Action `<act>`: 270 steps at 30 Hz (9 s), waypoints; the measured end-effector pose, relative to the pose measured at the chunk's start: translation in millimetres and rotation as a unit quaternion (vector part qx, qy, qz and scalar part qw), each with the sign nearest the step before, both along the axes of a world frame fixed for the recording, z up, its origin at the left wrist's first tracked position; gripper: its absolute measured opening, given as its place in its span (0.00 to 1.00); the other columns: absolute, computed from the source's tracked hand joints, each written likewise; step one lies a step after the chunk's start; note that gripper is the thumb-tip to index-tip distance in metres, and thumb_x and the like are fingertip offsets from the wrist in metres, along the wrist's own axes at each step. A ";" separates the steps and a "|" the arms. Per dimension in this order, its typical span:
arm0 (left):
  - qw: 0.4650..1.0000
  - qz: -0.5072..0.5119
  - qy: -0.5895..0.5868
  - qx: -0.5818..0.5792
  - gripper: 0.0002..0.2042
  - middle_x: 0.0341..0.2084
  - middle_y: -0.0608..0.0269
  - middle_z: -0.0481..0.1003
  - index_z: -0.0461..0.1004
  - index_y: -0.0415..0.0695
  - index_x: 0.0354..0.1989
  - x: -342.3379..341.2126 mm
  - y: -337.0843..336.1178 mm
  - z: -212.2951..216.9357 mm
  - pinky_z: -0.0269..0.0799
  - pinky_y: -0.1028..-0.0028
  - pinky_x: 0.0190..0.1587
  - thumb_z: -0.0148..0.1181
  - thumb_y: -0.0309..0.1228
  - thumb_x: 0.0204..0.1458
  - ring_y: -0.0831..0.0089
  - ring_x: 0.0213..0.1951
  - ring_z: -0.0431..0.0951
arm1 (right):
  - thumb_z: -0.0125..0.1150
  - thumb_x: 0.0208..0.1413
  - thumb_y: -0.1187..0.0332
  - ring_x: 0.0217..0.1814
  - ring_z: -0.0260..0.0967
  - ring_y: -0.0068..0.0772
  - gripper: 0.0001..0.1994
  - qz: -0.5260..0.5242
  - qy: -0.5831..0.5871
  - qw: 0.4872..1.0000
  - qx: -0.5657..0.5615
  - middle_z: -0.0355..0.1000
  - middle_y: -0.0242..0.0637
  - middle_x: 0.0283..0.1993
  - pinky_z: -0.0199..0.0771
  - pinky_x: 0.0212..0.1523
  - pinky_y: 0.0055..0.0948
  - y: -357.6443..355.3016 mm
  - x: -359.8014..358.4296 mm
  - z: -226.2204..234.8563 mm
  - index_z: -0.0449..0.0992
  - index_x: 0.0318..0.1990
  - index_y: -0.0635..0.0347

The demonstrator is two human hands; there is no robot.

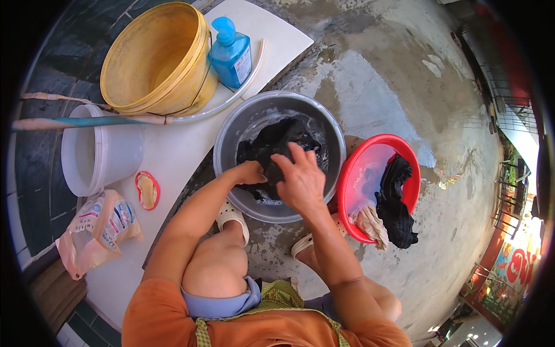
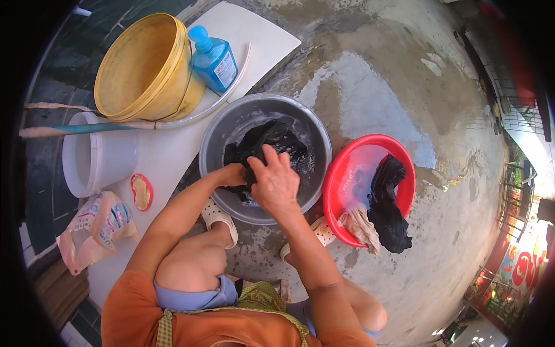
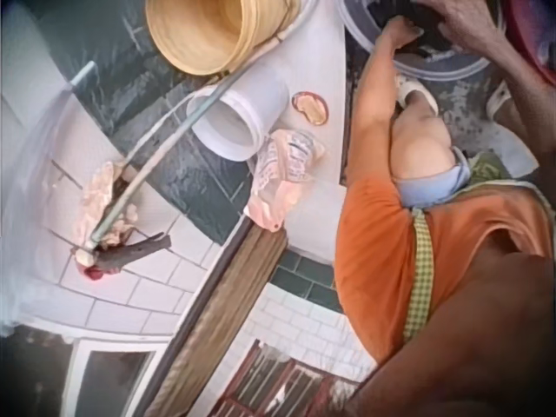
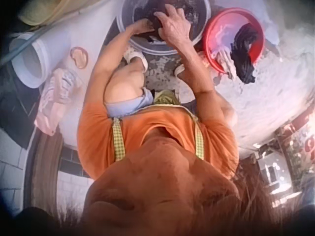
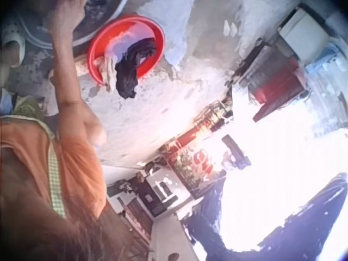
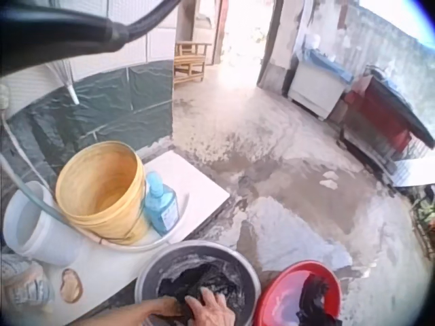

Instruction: The person washes black garments by hand in a basin of soapy water, scrubbing the fabric against itself, rinsing it, and transferring it to a red bucket before adding fresh water from a hose.

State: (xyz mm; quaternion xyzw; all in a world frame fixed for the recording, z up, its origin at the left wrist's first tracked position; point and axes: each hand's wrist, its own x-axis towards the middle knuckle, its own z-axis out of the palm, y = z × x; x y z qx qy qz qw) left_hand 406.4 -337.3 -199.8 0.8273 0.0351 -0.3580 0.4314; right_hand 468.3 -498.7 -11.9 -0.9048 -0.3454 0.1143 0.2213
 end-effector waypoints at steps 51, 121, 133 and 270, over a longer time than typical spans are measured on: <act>0.926 -0.213 -0.223 0.218 0.41 0.63 0.49 0.44 0.50 0.49 0.63 39.4 -17.7 29.6 0.45 0.41 0.56 0.57 0.53 0.40 0.44 0.64 0.41 | 0.55 0.45 0.45 0.66 0.42 0.55 0.35 -0.078 -0.037 0.993 -0.084 0.45 0.42 0.66 0.46 0.54 0.65 -21.4 -8.4 -174.6 0.58 0.60 0.48; 0.734 0.527 0.083 -0.420 0.18 0.33 0.59 0.72 0.68 0.39 0.42 70.0 38.1 5.7 0.67 0.67 0.45 0.54 0.25 0.39 0.66 0.38 0.72 | 0.52 0.38 0.75 0.36 0.67 0.32 0.06 -0.221 0.180 0.905 0.317 0.70 0.38 0.32 0.66 0.38 0.29 -60.5 112.0 -123.6 0.74 0.26 0.61; 0.906 0.339 -0.110 0.229 0.29 0.40 0.44 0.70 0.56 0.40 0.56 84.4 -51.4 -24.1 0.63 0.59 0.49 0.56 0.27 0.42 0.49 0.45 0.69 | 0.64 0.36 0.45 0.58 0.58 0.54 0.39 -0.004 0.016 1.000 -0.007 0.61 0.50 0.57 0.58 0.56 0.46 -22.1 95.1 -213.6 0.60 0.59 0.45; 0.704 0.557 0.195 -0.396 0.27 0.38 0.59 0.73 0.71 0.48 0.42 53.8 -52.5 56.0 0.67 0.63 0.48 0.40 0.60 0.52 0.64 0.43 0.72 | 0.61 0.41 0.49 0.50 0.60 0.44 0.21 -0.003 -0.082 0.979 0.185 0.63 0.40 0.48 0.60 0.40 0.42 -23.1 -5.6 -87.8 0.74 0.43 0.46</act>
